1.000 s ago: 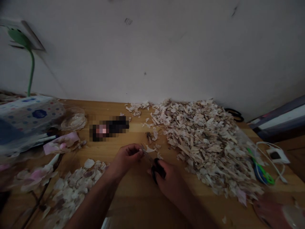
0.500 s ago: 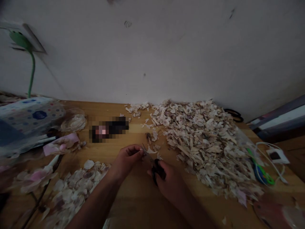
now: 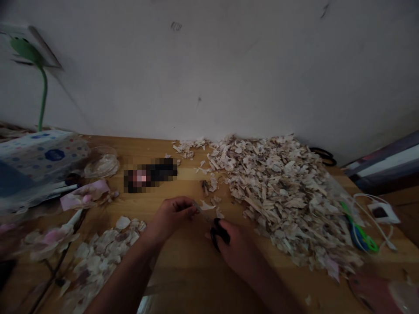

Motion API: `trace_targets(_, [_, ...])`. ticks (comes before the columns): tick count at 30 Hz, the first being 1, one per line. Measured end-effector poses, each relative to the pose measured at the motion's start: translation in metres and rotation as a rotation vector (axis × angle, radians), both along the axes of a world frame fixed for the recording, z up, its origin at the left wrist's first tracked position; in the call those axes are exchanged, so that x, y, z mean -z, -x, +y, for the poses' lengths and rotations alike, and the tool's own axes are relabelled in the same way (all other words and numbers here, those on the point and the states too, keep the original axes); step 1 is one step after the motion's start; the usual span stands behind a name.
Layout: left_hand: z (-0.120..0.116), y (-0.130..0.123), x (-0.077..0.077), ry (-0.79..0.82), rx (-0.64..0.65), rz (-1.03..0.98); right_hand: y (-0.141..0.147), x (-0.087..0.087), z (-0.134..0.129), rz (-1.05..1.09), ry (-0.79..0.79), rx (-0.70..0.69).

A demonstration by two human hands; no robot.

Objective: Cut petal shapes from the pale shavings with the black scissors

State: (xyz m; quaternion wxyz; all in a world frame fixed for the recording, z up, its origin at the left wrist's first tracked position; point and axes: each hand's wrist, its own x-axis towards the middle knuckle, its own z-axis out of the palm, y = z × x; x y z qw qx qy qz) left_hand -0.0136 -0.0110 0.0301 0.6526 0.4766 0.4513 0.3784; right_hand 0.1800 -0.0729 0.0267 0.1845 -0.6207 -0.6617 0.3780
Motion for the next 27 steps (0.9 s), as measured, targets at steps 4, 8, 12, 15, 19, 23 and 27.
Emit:
trace_targets(4, [0.0,0.0,0.004,0.032,0.004,0.009,-0.005,0.0,0.001,0.007,0.022,-0.021])
trace_targets(8, [-0.001,-0.006,0.014,0.188,-0.097,-0.148,-0.007,0.004,0.003,0.101,-0.05,0.156])
trace_targets(12, [-0.003,-0.008,0.015,0.386,-0.189,-0.32,-0.009,0.013,0.0,0.426,-0.226,0.339])
trace_targets(15, [-0.005,-0.006,0.009,0.451,-0.203,-0.384,-0.01,0.017,-0.002,0.391,-0.361,0.151])
trace_targets(19, [-0.003,-0.004,0.006,0.411,-0.308,-0.424,0.004,0.012,0.003,0.202,-0.43,-0.291])
trace_targets(23, [0.002,0.01,-0.004,0.197,-0.419,-0.292,0.026,-0.001,0.007,0.098,-0.343,-0.443])
trace_targets(27, [-0.017,0.052,-0.029,-0.098,-0.32,0.333,0.019,-0.009,-0.02,0.086,-0.243,-0.5])
